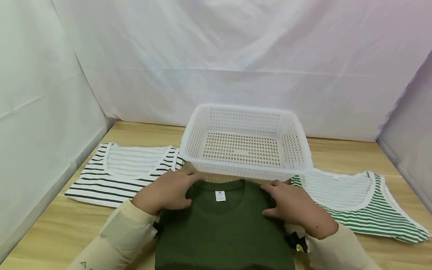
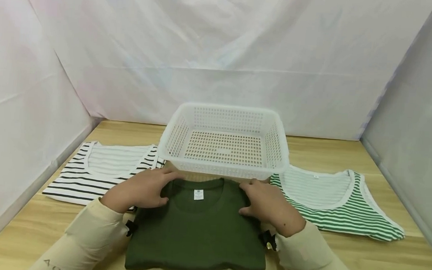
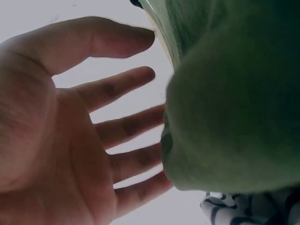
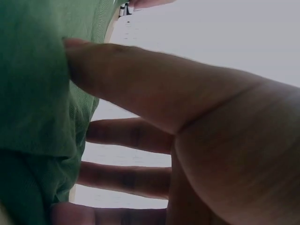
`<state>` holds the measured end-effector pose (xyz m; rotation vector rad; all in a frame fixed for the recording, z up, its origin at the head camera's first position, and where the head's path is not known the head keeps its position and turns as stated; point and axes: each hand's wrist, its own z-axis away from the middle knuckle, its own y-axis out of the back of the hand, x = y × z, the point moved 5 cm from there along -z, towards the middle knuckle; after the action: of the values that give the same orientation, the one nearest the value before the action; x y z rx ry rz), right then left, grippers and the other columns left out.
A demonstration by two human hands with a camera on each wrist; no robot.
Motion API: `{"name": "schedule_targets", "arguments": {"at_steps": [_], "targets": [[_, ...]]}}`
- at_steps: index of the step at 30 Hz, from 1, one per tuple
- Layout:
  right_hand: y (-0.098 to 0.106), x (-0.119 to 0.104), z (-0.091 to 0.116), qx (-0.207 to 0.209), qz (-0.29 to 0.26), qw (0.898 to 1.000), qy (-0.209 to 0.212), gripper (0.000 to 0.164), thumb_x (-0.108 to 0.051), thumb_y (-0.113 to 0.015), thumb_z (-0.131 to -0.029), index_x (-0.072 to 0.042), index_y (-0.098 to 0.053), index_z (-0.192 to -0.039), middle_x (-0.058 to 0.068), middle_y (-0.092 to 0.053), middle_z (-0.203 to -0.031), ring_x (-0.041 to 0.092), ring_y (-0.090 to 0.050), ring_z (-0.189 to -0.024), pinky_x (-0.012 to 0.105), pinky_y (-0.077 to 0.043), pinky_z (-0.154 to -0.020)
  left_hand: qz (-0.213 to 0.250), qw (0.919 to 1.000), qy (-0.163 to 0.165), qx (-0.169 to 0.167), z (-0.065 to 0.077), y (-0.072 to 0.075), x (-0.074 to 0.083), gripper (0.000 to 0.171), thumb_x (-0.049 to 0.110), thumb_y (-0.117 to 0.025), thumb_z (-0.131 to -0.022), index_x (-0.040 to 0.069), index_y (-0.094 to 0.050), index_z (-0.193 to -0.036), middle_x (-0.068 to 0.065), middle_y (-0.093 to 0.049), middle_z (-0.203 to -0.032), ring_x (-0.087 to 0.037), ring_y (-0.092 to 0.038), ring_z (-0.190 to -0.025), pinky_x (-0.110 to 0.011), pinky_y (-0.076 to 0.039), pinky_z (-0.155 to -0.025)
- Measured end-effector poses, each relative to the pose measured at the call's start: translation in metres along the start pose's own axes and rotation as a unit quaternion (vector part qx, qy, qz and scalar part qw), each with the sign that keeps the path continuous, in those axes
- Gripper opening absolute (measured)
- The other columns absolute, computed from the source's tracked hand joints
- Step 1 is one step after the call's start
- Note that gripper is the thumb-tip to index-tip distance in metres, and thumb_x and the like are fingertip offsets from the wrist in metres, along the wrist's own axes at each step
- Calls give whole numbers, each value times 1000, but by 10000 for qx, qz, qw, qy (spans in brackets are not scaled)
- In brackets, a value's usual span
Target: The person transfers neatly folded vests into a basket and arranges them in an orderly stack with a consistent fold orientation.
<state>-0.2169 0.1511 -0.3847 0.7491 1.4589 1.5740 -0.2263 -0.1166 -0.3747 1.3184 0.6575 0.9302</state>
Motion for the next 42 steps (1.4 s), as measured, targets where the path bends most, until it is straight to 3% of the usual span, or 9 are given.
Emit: {"name": "schedule_targets", "arguments": {"at_steps": [5, 8, 12, 17, 28, 36, 42], "targets": [[0, 4, 0, 85, -196, 9998, -62, 76, -46, -75, -70, -18, -46, -135, 10, -57, -114, 20, -60, -85, 37, -49, -65, -145, 9995, 208, -176, -1, -2, -8, 69, 36, -74, -71, 27, -45, -133, 0, -52, -130, -23, -61, -96, -40, -48, -72], [-3, 7, -1, 72, -362, 9993, -96, 80, -47, -75, -70, -20, -42, -138, 10, -57, -116, 21, -61, -90, 38, -50, -67, -179, 9993, 274, -192, -2, -4, -11, 73, 41, -76, -69, 25, -44, -133, -2, -56, -123, -22, -61, -90, -40, -48, -71], [-5, 8, -1, 77, -550, 9985, 23, 70, -45, -75, -70, -19, -50, -130, 4, -60, -112, 19, -61, -92, 38, -49, -71, -46, 9991, 377, -203, -2, -6, -13, 77, 44, -78, -66, 23, -45, -132, -2, -60, -116, -21, -61, -90, -40, -48, -76], [-8, 8, -2, -74, -759, 9971, 58, 48, -42, -76, -71, -19, -59, -110, -7, -60, -93, 7, -55, -77, 30, -45, -64, 367, 9976, 433, -385, -1, -9, -15, 68, 40, -80, -67, 21, -50, -125, 2, -61, -114, -16, -59, -95, -37, -47, -79], [-7, 4, -6, -369, -881, 9952, 233, 37, -34, -74, -76, -15, -60, -106, -5, -62, -91, 5, -54, -73, 27, -44, -63, 828, 9926, 525, -716, -3, -4, -17, 40, 34, -79, -70, 17, -60, -102, 5, -60, -94, -10, -53, -76, -31, -44, -67], [-3, 0, -6, -346, -807, 9957, 294, 29, -34, -69, -81, -16, -60, -102, -8, -57, -77, 4, -49, -61, 25, -41, -57, 948, 9902, 485, -901, -3, -3, -20, 21, 34, -76, -73, 21, -61, -78, 5, -57, -75, -12, -49, -64, -29, -40, -56], [-6, -3, -3, -566, -884, 9933, 487, 19, -33, -67, -83, -20, -56, -90, -8, -49, -64, 5, -46, -54, 23, -38, -52, 807, 9898, 439, -1089, -4, -7, -17, 24, 37, -73, -75, 21, -58, -67, 4, -52, -65, -11, -45, -58, -28, -37, -53]]}}
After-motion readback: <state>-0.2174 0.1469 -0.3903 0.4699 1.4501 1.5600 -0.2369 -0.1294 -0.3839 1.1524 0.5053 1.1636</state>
